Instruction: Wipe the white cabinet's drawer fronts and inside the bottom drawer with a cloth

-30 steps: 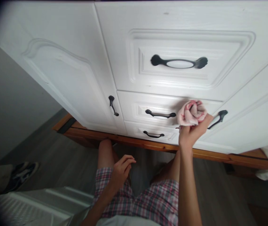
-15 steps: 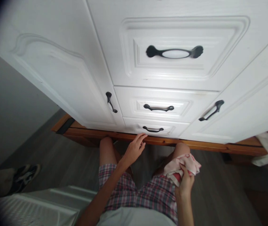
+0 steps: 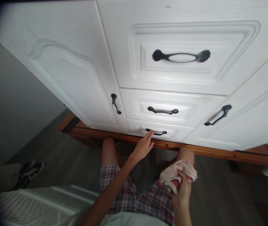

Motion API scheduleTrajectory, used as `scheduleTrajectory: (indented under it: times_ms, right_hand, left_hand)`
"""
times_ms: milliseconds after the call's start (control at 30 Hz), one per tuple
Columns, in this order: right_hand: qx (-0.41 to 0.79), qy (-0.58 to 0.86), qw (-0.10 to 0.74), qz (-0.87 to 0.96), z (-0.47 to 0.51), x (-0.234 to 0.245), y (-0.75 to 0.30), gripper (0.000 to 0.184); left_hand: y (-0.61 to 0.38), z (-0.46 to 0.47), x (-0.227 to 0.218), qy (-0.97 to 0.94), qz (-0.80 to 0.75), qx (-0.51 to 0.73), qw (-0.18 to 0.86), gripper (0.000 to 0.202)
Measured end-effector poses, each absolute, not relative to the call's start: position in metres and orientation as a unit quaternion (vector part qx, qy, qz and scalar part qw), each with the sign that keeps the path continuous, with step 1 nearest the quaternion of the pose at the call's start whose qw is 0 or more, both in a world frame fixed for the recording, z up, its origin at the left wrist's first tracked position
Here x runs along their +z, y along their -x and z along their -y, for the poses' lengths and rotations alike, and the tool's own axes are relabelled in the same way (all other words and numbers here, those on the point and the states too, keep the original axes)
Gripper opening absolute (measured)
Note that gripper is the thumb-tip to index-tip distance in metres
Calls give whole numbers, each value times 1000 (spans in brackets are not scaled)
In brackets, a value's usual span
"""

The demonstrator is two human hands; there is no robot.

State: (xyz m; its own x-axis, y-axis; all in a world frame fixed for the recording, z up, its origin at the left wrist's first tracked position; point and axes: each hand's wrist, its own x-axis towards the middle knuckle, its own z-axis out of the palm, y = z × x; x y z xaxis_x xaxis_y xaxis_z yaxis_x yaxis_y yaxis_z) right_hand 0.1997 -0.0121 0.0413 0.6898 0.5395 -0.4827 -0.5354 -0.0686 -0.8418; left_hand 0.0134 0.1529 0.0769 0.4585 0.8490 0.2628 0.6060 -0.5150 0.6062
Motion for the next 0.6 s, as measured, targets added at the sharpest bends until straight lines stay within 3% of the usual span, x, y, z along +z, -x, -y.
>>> scheduleTrajectory:
  times_ms: [600]
  right_hand:
    - [306,600,735,-84,38,93,-249,54]
  left_hand:
    - [-20,-140,79,-778,-456,325,286,46]
